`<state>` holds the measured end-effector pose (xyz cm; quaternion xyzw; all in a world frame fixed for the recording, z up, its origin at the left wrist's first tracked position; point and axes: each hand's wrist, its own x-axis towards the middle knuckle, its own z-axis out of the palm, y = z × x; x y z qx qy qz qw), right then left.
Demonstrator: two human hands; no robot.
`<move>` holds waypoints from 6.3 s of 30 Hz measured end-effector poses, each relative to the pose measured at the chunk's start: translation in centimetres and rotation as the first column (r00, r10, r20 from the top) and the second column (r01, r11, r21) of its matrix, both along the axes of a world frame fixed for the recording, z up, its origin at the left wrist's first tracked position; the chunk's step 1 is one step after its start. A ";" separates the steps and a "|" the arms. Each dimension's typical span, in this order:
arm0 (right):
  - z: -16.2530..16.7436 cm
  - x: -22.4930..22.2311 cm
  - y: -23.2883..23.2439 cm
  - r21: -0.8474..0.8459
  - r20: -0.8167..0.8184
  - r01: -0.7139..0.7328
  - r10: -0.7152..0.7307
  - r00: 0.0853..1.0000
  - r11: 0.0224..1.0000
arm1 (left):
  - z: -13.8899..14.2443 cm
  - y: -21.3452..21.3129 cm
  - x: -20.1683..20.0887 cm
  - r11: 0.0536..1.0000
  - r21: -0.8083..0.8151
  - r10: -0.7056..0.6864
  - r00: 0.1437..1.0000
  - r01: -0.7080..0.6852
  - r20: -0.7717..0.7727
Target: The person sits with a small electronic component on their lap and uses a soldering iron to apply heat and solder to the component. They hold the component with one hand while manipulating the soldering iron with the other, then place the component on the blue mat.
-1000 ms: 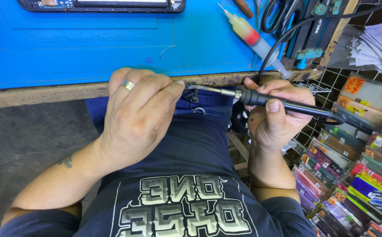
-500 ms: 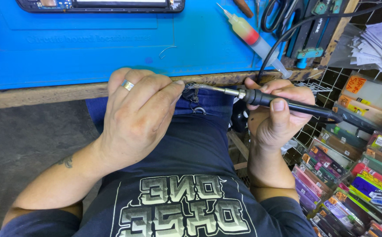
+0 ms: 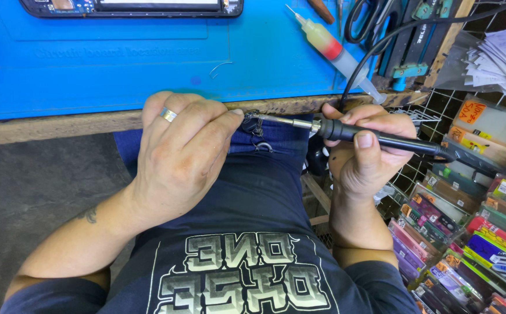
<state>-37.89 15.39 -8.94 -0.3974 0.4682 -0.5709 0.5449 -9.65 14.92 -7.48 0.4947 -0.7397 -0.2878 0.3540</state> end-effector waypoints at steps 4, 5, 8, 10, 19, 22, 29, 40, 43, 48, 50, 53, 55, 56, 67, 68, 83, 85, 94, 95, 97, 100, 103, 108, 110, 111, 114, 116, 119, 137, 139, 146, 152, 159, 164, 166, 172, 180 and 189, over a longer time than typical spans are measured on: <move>0.1 0.0 -0.1 0.007 0.009 -0.001 0.001 1.000 1.000 | 0.0 -0.1 -0.1 1.000 -0.009 -0.003 1.000 0.003 0.003; 0.1 0.0 -0.1 0.007 0.012 -0.002 0.002 1.000 1.000 | 0.0 -0.1 0.0 1.000 -0.009 -0.004 1.000 0.004 0.004; 0.2 0.0 -0.3 0.012 0.020 -0.008 0.007 1.000 1.000 | 0.1 -0.2 0.0 1.000 -0.006 -0.004 1.000 0.004 0.002; 0.3 0.0 -0.4 0.013 0.016 -0.010 0.010 1.000 1.000 | 0.1 -0.3 0.0 1.000 -0.010 -0.004 1.000 0.004 -0.007; 0.7 0.2 -0.3 -0.012 -0.044 -0.003 0.002 0.999 1.000 | 0.1 -0.5 -0.3 1.000 -0.007 -0.005 1.000 0.005 -0.006; 0.7 0.2 -0.2 -0.022 -0.048 0.000 -0.001 0.999 1.000 | 0.1 -0.5 -0.3 1.000 -0.011 -0.005 1.000 0.005 0.010; 0.3 0.0 -0.2 -0.033 -0.037 -0.007 0.006 0.999 0.999 | 0.2 -0.6 -0.3 1.000 -0.003 -0.001 1.000 0.001 -0.007; -0.1 0.0 -0.2 -0.037 -0.040 0.012 -0.013 0.999 0.999 | 0.1 -0.8 -0.2 1.000 0.000 -0.004 1.000 0.004 -0.004; -0.1 -0.1 -0.3 -0.025 -0.021 0.024 -0.025 0.999 0.999 | 0.1 -0.8 -0.2 1.000 0.007 -0.010 1.000 0.010 -0.012; -0.1 -0.4 -0.4 -0.010 -0.016 0.033 -0.033 0.999 0.999 | 0.1 -0.9 -0.3 1.000 0.000 -0.004 1.000 0.004 -0.001; -0.1 -0.4 -0.4 -0.010 -0.020 0.026 -0.026 0.999 1.000 | 0.2 -0.8 -0.3 1.000 0.005 -0.007 1.000 0.007 0.000; -0.1 -0.5 -0.4 -0.012 -0.020 0.017 -0.017 1.000 1.000 | 0.2 -0.9 -0.3 1.000 0.008 -0.010 1.000 0.010 0.006; 0.0 -0.6 -0.4 -0.008 -0.022 0.019 -0.019 1.000 1.000 | 0.2 -0.9 -0.4 1.000 -0.001 -0.006 1.000 0.006 0.006; 0.0 -0.6 -0.4 -0.006 -0.024 0.018 -0.018 1.000 1.000 | 0.3 -0.9 -0.5 1.000 0.003 -0.007 1.000 0.007 0.005; 0.2 -0.4 -0.6 -0.003 -0.005 -0.010 0.010 1.000 1.000 | 0.3 -0.8 -0.3 1.000 0.009 -0.010 1.000 0.010 0.000; 0.2 -0.3 -0.5 -0.002 -0.002 -0.014 0.014 1.000 1.000 | 0.3 -0.7 -0.2 1.000 0.010 -0.008 1.000 0.008 0.000; 0.1 -0.1 -0.6 -0.013 -0.007 -0.012 0.012 1.000 1.000 | 0.0 -0.6 -0.3 1.000 0.013 -0.006 1.000 0.006 -0.001; 0.1 0.0 -0.6 -0.015 -0.007 -0.002 0.002 1.000 1.000 | 0.1 -0.6 -0.1 1.000 0.015 -0.008 1.000 0.008 -0.003; -0.4 -0.5 -0.2 -0.002 0.022 0.038 -0.038 0.999 0.999 | 0.2 -0.5 0.1 1.000 0.029 -0.009 1.000 0.009 0.005; -0.6 -0.7 -0.1 0.003 0.033 0.050 -0.050 0.998 0.999 | 0.3 -0.5 0.2 0.999 0.035 -0.008 1.000 0.008 0.006; -0.9 -1.0 0.1 -0.002 0.052 0.069 -0.069 0.996 0.998 | 0.4 -0.4 0.2 0.999 0.046 -0.005 1.000 0.004 0.012; -1.4 -1.1 0.6 -0.055 0.044 0.069 -0.067 0.997 0.996 | 0.5 -0.3 0.2 0.998 0.061 -0.001 1.000 0.000 0.006; -1.6 -1.1 0.9 -0.095 0.029 0.123 -0.121 0.992 0.988 | 0.6 -0.4 0.1 0.999 0.051 0.006 1.000 -0.006 0.006; -1.2 -0.6 1.7 -0.156 -0.028 0.033 -0.037 0.999 0.987 | 0.7 -0.2 -0.1 0.995 0.090 0.042 0.996 -0.035 -0.075; -1.1 0.0 1.9 -0.171 -0.091 -0.043 0.028 0.995 0.984 | 0.9 0.1 -0.2 0.993 0.106 0.069 0.990 -0.056 -0.120; -0.8 0.3 2.1 -0.158 -0.124 -0.085 0.066 0.990 0.984 | 1.0 0.3 -0.4 0.991 0.114 0.084 0.986 -0.068 -0.141; -0.1 1.4 2.6 -0.114 -0.185 -0.200 0.177 0.967 0.973 | 1.6 1.1 -0.8 0.988 0.120 0.114 0.974 -0.092 -0.194; 0.3 2.2 2.9 -0.111 -0.196 -0.254 0.229 0.953 0.961 | 2.0 1.7 -1.3 0.988 0.122 0.124 0.967 -0.099 -0.221; 0.4 3.2 3.0 -0.155 -0.176 -0.298 0.271 0.946 0.942 | 2.2 2.2 -1.9 0.988 0.111 0.130 0.959 -0.105 -0.253; -0.1 3.8 3.5 -0.154 -0.116 -0.264 0.248 0.962 0.952 | 2.0 3.1 -2.9 0.988 0.099 0.143 0.942 -0.118 -0.303; -0.1 3.7 3.5 -0.150 -0.127 -0.270 0.252 0.959 0.951 | 2.0 3.1 -2.9 0.988 0.100 0.147 0.940 -0.122 -0.307; 0.0 3.9 3.1 -0.159 -0.143 -0.278 0.256 0.956 0.947 | 1.9 2.9 -2.9 0.986 0.115 0.149 0.938 -0.118 -0.314; 0.1 3.9 2.9 -0.162 -0.163 -0.283 0.257 0.953 0.946 | 1.9 2.9 -2.9 0.982 0.146 0.160 0.931 -0.117 -0.328; -0.3 3.8 2.8 -0.154 -0.171 -0.281 0.255 0.952 0.947 | 1.7 2.8 -2.7 0.983 0.143 0.158 0.929 -0.116 -0.335; -1.7 3.7 2.3 -0.215 -0.041 -0.118 0.112 0.993 0.970 | 1.5 2.4 -1.8 0.991 0.090 0.118 0.965 -0.099 -0.233; -1.8 3.0 1.7 -0.208 0.075 -0.050 0.067 0.995 0.977 | 1.2 2.0 -1.1 0.995 0.066 0.085 0.981 -0.074 -0.174; -1.7 1.6 -0.1 -0.115 0.179 0.087 -0.066 0.982 0.990 | 0.5 1.1 -0.4 0.996 0.044 0.074 0.997 -0.073 -0.025; -2.2 0.9 0.1 -0.068 0.122 0.049 -0.040 0.992 0.996 | 0.0 0.0 0.4 0.995 0.082 0.058 0.998 -0.058 -0.006; -3.0 0.7 0.0 -0.073 0.050 0.045 -0.042 0.998 0.996 | 0.0 -0.5 0.6 0.994 0.095 0.056 0.998 -0.054 -0.009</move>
